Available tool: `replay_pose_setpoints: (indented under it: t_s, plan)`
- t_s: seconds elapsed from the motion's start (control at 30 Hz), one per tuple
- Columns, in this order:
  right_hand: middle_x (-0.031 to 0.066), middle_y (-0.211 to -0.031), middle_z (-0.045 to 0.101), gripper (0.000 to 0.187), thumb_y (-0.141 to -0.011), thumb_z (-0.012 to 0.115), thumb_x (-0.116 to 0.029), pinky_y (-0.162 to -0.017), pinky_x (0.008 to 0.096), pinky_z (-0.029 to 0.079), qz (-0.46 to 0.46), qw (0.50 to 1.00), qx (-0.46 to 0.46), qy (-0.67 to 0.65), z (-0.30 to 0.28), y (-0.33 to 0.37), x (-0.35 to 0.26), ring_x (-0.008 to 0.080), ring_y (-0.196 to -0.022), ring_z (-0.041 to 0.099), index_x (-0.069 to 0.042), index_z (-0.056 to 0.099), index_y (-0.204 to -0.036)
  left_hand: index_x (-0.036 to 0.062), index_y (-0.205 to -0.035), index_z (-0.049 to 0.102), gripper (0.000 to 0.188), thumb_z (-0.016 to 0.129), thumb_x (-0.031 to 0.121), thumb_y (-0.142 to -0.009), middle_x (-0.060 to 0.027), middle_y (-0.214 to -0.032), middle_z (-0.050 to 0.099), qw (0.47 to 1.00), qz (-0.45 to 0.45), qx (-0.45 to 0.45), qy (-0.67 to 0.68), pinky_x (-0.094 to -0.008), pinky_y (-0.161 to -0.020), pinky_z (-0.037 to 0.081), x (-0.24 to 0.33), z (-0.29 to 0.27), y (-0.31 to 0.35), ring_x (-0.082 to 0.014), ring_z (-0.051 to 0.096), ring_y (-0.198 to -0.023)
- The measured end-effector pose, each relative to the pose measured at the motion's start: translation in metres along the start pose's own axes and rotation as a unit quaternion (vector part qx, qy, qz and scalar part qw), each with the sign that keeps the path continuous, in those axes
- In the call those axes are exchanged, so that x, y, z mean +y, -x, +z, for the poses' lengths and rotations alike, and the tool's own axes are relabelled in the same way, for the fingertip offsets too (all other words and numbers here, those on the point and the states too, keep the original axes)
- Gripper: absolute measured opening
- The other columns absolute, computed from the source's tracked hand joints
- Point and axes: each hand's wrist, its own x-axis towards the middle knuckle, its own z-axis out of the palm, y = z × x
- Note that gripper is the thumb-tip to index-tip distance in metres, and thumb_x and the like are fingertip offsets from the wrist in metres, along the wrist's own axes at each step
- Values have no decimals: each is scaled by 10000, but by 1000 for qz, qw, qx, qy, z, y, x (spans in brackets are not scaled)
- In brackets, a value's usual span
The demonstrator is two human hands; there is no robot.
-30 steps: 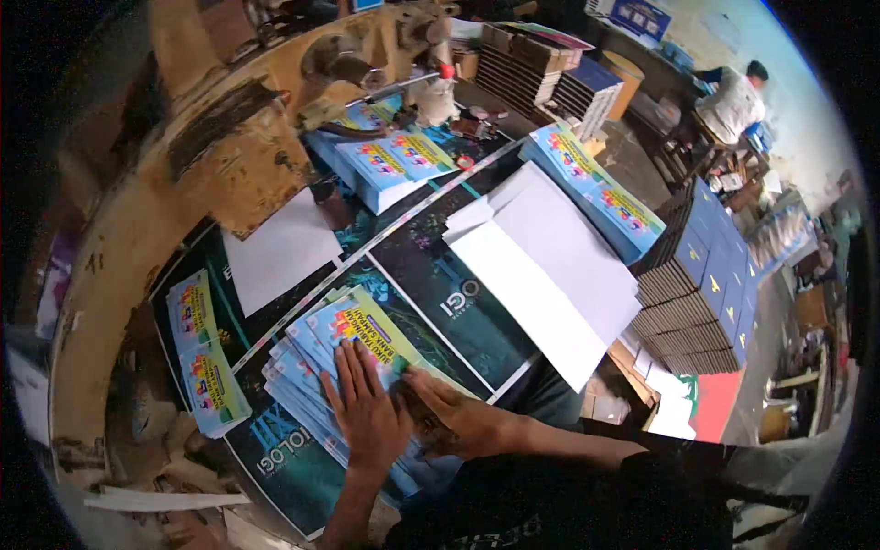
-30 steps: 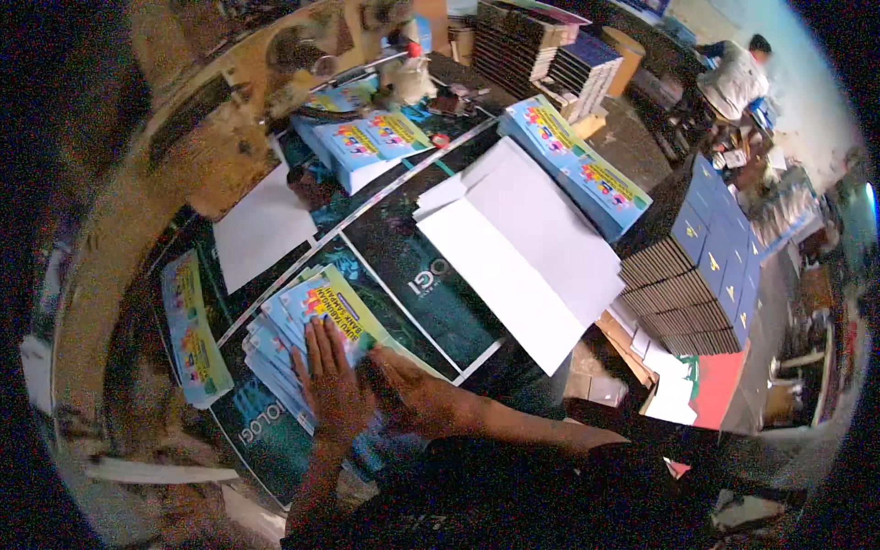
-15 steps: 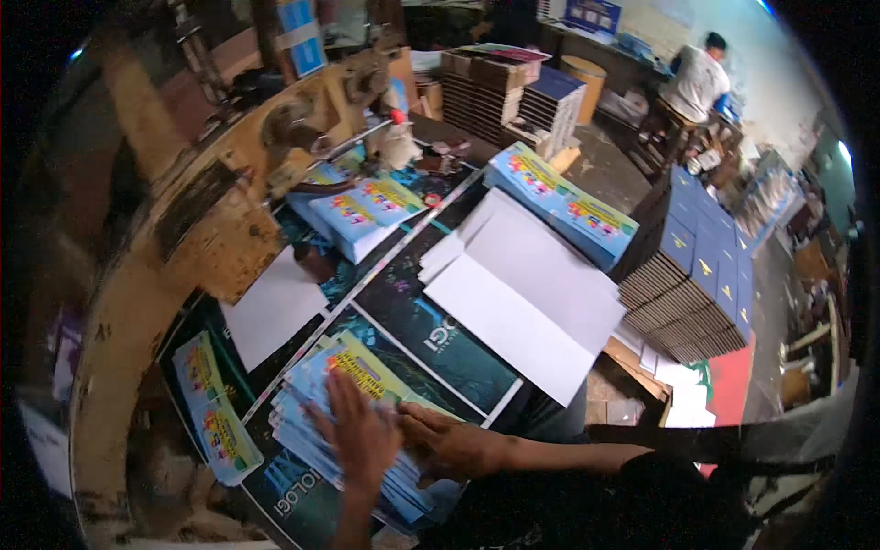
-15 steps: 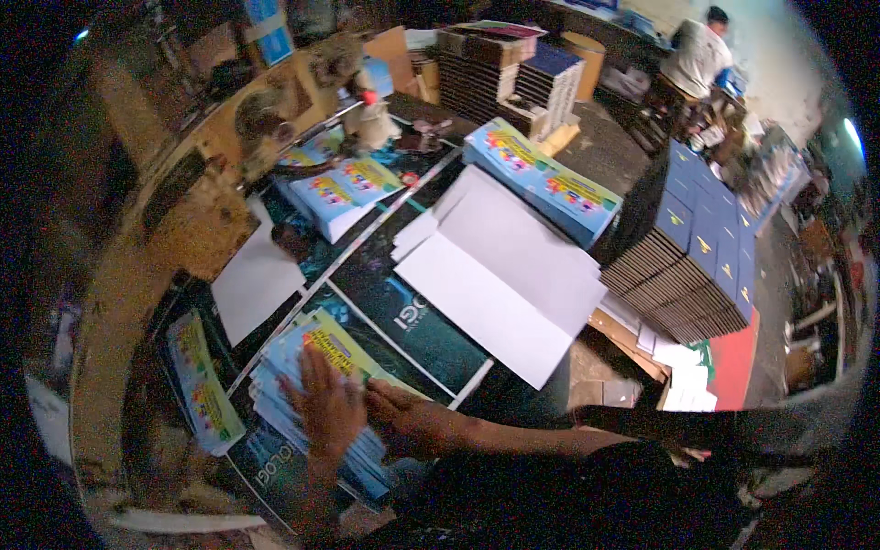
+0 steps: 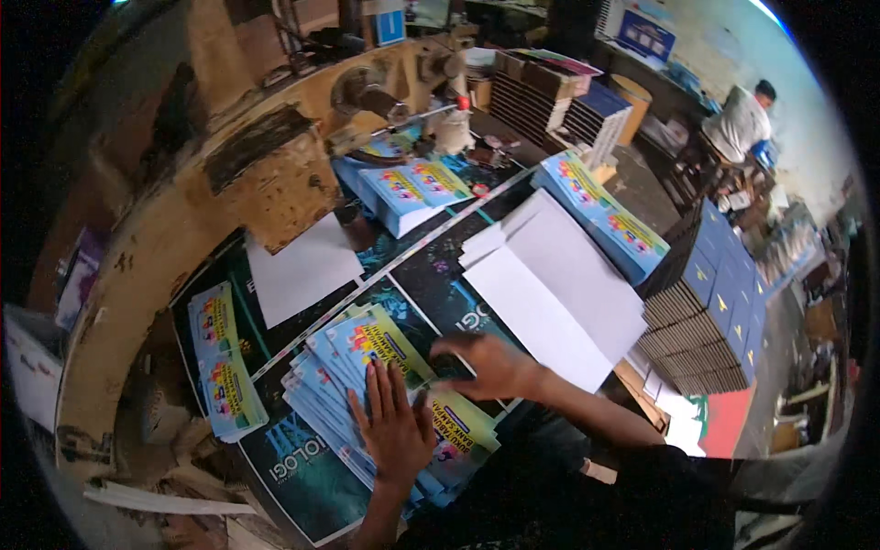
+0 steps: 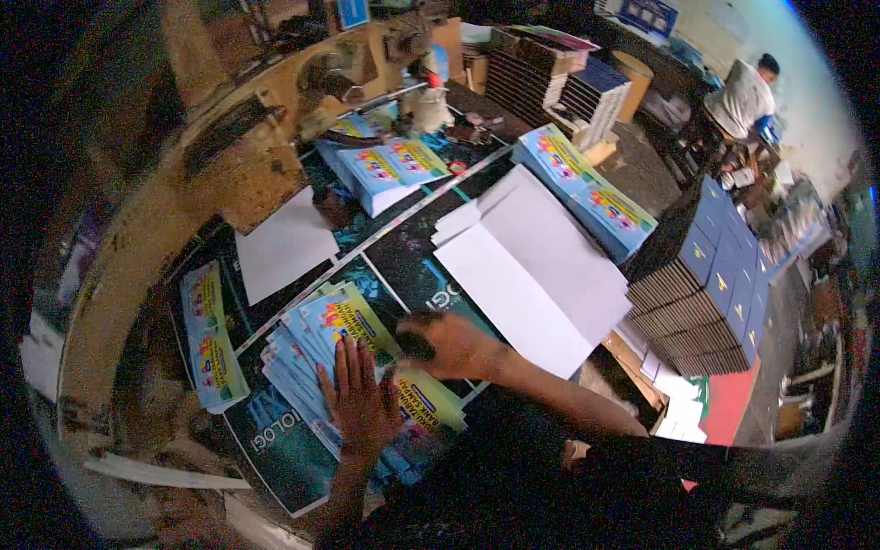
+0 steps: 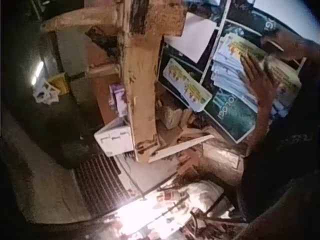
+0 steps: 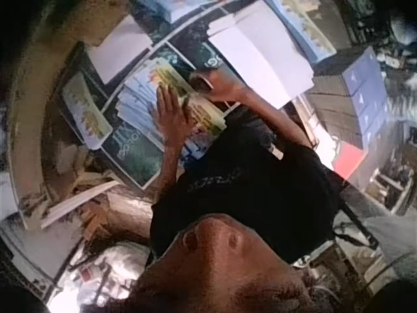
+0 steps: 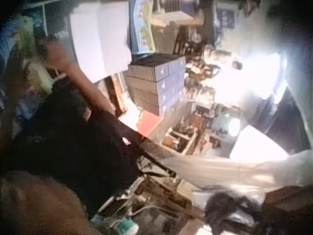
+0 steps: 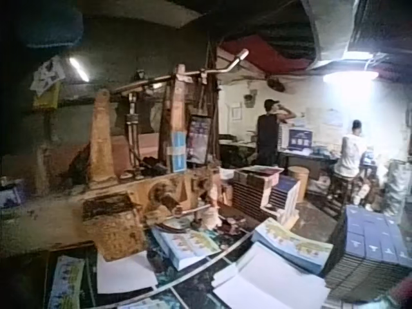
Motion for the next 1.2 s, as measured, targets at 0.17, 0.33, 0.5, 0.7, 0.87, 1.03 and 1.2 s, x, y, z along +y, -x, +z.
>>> replay_pose_setpoints:
  t_s: [0.17,0.33,0.5,0.7,0.87,1.03,1.2]
  plan:
    - [346,-1550,305,958,-887,708,-531,-1187,621,236,285,919,141,235,-21,47,14,496,-1493,200,3,258,-1542,-81,-1516,344,778,440,500,-1007,-279,-1597,305,1000,-24,-12,-17,-602,-1212,79,-1,-11,4,-364,223,-1528]
    - [352,-1357,525,535,-1014,571,-258,-1003,562,496,190,932,206,232,-10,86,45,478,-1276,543,15,406,-1443,-63,-1517,340,734,442,475,-1028,-270,-1606,283,998,19,-32,-52,-621,-1215,89,2,-6,3,-374,234,-1520]
    - [248,-923,687,341,-974,541,-117,-615,429,559,136,971,198,-4,-46,54,-24,350,-690,702,-18,538,-1300,-107,-1557,122,831,529,381,-1020,-399,-1552,246,988,9,-41,148,-589,-1207,143,4,-24,-5,-511,150,-1499]
    - [202,-986,695,294,-1007,575,-194,-719,366,527,107,954,172,-221,6,6,-33,323,-847,684,45,625,-1170,-122,-1539,177,825,515,405,-1002,-363,-1605,136,988,-10,26,149,-607,-1213,86,21,-52,-18,-535,82,-1502]
    - [280,-1293,597,447,-939,658,-239,-907,432,523,58,980,175,75,-7,-25,-24,421,-1044,655,33,567,-1283,-76,-1491,381,662,457,355,-994,-227,-1627,260,1000,5,-16,-6,-651,-1200,62,0,0,0,-416,166,-1526]
    - [271,-1528,341,869,-800,737,-90,-1203,536,237,-209,832,483,175,-190,-125,27,482,-1424,305,-8,267,-1527,-31,-1497,414,685,496,413,-982,-188,-1603,331,1000,-19,15,-11,-633,-1201,114,-6,5,1,-354,246,-1510]
    - [203,-1537,358,915,-830,617,-18,-1150,565,269,-235,752,538,300,-336,-199,15,436,-1413,364,-61,109,-1589,-6,-1495,427,700,561,410,-949,-167,-1590,364,997,-27,37,55,-635,-1189,153,-6,3,1,-357,279,-1495]
